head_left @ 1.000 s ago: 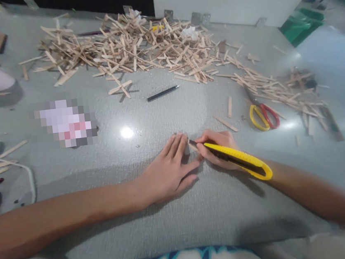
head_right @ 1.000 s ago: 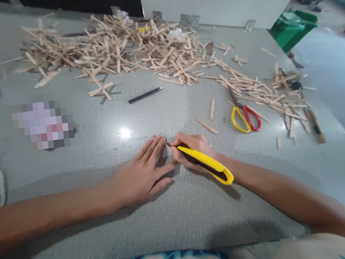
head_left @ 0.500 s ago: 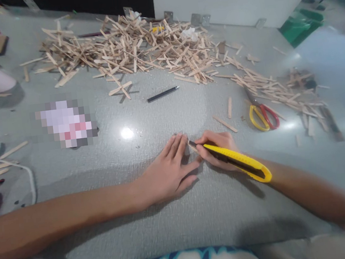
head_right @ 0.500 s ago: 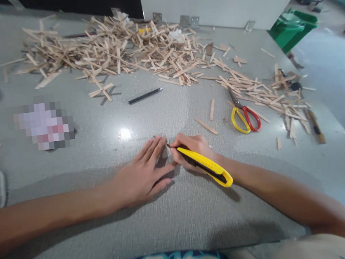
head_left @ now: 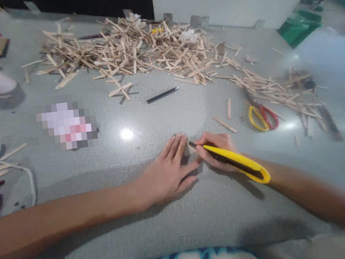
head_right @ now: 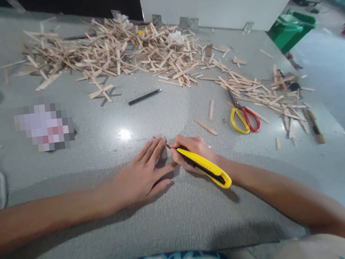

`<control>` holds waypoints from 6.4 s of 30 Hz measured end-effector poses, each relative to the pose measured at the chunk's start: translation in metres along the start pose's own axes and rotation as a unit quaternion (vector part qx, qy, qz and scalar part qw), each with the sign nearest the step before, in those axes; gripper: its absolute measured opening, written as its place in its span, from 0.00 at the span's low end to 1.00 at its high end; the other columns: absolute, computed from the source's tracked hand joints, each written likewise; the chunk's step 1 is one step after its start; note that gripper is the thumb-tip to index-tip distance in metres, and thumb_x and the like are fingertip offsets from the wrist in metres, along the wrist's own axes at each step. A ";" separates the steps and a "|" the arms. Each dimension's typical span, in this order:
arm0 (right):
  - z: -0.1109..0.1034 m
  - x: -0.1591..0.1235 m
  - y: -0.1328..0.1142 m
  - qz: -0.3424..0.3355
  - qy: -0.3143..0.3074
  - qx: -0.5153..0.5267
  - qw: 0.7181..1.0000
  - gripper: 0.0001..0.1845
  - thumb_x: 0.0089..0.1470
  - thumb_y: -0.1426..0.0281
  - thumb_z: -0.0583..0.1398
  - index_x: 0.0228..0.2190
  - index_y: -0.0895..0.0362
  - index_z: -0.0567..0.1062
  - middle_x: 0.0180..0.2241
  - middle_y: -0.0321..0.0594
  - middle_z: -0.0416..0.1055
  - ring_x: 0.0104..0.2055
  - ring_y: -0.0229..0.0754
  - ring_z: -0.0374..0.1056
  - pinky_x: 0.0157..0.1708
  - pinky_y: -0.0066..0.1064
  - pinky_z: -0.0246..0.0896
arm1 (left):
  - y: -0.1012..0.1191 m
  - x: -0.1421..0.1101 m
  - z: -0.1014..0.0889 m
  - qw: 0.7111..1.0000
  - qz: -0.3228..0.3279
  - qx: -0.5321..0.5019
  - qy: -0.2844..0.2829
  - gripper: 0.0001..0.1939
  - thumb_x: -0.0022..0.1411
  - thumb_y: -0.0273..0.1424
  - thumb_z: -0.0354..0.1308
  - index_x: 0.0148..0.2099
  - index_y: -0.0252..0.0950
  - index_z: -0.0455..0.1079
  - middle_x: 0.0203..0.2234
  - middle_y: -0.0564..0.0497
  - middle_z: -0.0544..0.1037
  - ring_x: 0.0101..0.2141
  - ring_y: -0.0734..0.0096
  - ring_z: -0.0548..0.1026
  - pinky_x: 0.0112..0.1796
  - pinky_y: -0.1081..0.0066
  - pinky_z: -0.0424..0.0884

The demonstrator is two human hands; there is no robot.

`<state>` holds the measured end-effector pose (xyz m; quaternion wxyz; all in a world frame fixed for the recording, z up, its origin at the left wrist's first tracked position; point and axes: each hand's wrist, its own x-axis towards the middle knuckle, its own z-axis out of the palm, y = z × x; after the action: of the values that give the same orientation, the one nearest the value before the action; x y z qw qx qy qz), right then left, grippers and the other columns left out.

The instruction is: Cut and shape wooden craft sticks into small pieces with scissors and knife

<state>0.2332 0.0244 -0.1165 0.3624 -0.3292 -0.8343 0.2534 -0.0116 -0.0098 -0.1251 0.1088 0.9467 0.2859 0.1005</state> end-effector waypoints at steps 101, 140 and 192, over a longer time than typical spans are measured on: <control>-0.004 0.000 0.000 0.006 0.008 -0.014 1.000 0.04 0.70 0.71 0.60 0.39 0.53 0.75 0.26 0.32 0.75 0.23 0.36 0.70 0.24 0.28 0.64 | 0.000 0.002 -0.010 0.999 -0.013 0.005 -0.033 0.32 0.79 0.39 0.56 0.80 0.45 0.56 0.81 0.38 0.33 0.77 0.30 0.42 0.75 0.37 0.50; -0.004 0.001 -0.001 0.009 0.000 0.009 1.000 0.05 0.71 0.70 0.60 0.39 0.54 0.75 0.26 0.33 0.75 0.23 0.35 0.70 0.26 0.27 0.62 | -0.001 0.000 -0.006 0.999 -0.009 0.024 -0.033 0.36 0.79 0.40 0.56 0.82 0.45 0.49 0.81 0.38 0.31 0.78 0.31 0.41 0.75 0.38 0.47; -0.007 0.003 0.001 -0.042 -0.030 0.000 0.999 0.12 0.72 0.69 0.56 0.32 0.52 0.69 0.24 0.34 0.70 0.22 0.37 0.66 0.24 0.30 0.60 | 0.001 0.002 -0.005 0.997 -0.023 0.066 -0.036 0.39 0.80 0.40 0.54 0.83 0.47 0.41 0.81 0.35 0.40 0.78 0.31 0.45 0.74 0.38 0.50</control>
<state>0.2374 0.0286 -0.1115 0.3477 -0.2859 -0.8578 0.2479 -0.0106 -0.0084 -0.1194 0.0587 0.9481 0.3094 0.0444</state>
